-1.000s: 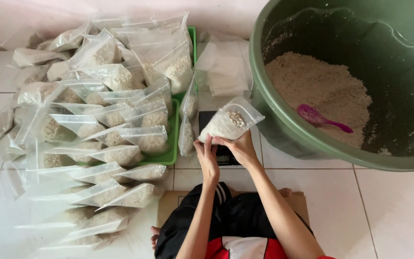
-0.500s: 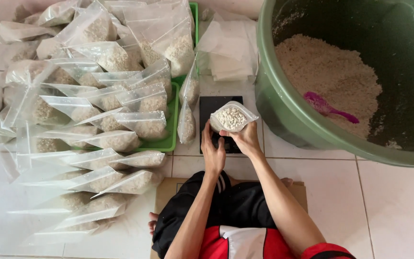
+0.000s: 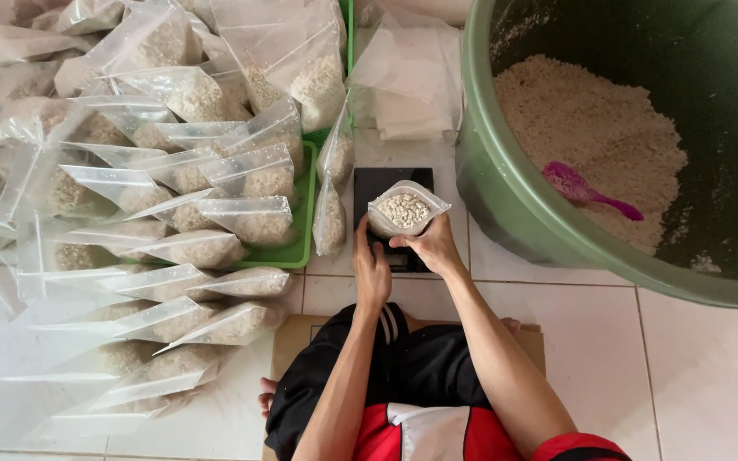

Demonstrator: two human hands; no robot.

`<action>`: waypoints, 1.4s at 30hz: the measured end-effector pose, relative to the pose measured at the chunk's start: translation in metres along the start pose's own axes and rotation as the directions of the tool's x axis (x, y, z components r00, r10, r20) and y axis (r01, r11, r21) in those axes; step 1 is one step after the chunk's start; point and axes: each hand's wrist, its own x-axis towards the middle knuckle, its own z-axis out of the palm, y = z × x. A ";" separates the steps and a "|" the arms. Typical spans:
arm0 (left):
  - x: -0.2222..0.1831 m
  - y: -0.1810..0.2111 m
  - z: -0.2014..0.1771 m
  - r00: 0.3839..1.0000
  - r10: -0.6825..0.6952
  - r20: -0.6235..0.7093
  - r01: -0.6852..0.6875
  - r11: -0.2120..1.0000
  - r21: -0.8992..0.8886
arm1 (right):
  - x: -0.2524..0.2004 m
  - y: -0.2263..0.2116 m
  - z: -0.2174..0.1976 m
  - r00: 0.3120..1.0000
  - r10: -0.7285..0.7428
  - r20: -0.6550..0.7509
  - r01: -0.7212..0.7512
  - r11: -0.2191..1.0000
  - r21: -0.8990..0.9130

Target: Scooping grains from a large container into plastic bags, weighing them on a digital scale, and organizing them into a tray.

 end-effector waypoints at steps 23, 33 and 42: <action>0.001 -0.010 -0.001 0.998 0.023 -0.050 -0.026 0.998 -0.058 | -0.003 -0.027 -0.031 0.999 0.007 -0.050 -0.021 0.956 -0.292; 0.001 0.000 -0.002 0.998 0.034 -0.061 -0.037 0.998 -0.048 | -0.003 -0.012 -0.026 0.998 0.057 0.031 -0.047 0.964 -0.263; 0.003 -0.022 0.003 0.990 0.088 -0.108 -0.095 0.994 -0.060 | -0.004 -0.022 0.006 0.986 0.089 -0.139 -0.095 0.995 -0.039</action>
